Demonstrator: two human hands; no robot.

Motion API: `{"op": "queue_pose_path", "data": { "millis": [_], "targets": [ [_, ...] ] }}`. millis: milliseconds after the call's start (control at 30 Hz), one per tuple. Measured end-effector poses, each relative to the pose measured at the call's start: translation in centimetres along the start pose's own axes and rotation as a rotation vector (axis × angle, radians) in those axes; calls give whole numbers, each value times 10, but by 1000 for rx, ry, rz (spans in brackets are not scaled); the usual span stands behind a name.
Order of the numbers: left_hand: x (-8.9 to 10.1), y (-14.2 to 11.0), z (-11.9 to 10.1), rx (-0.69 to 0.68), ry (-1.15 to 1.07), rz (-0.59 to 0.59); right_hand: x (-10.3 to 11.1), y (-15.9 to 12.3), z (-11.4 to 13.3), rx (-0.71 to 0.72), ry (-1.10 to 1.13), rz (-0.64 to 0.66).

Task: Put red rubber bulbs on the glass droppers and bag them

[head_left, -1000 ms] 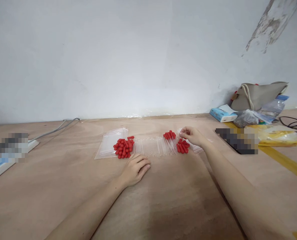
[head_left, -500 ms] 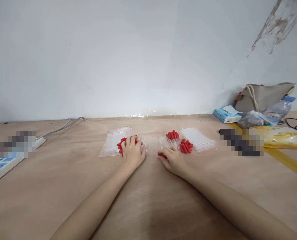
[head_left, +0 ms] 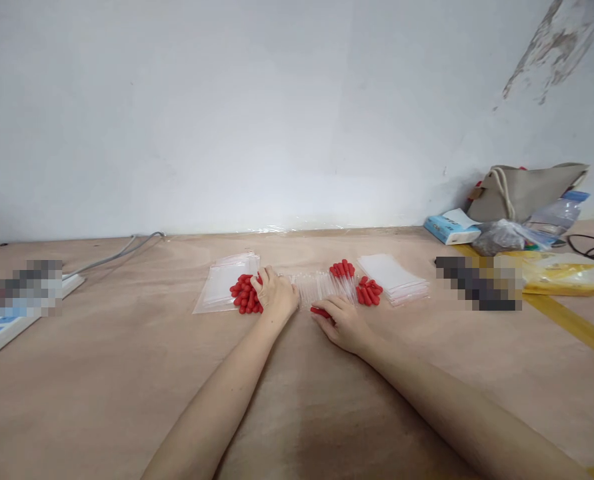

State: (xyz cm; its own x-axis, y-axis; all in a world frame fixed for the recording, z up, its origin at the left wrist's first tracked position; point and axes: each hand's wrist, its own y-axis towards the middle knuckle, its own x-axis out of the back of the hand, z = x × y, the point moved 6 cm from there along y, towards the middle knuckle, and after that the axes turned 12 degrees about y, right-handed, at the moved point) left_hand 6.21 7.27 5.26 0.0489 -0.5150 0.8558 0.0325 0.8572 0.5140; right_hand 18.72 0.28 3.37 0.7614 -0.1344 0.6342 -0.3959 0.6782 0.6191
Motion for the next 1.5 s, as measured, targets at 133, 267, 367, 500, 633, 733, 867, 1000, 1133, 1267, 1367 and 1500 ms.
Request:
{"op": "queue_pose_path", "data": {
  "millis": [133,267,367,500,633,733,867,1000,1133,1267,1367,1500],
  "targets": [
    [11,-3,-7,-40,-77,-22,2,0,-3,-20,27,-33],
    [32,-18,-4,-286,-278,-101,5,0,-4,-38,9,-50],
    [35,-33,13,-454,-348,-113,6,1,-5,-35,17,-56],
    [30,-48,35,-545,-409,-174,5,2,-3,-32,69,-49],
    [27,-57,32,-607,-438,-157,4,2,-1,-36,100,-10],
    [29,-59,25,-616,-449,-148,3,1,3,-16,98,21],
    [30,-61,21,-638,-448,-130,3,1,3,-20,118,26],
    [27,-62,22,-654,-439,-140,2,0,4,0,161,19],
    [25,-63,23,-686,-455,-174,2,-1,3,30,206,1],
    [22,-64,23,-716,-471,-189,2,-2,2,74,227,-25],
    [20,-66,22,-746,-489,-186,3,-2,3,94,248,-33],
    [21,-67,21,-772,-501,-181,5,-3,6,125,253,-37]
  ]
}}
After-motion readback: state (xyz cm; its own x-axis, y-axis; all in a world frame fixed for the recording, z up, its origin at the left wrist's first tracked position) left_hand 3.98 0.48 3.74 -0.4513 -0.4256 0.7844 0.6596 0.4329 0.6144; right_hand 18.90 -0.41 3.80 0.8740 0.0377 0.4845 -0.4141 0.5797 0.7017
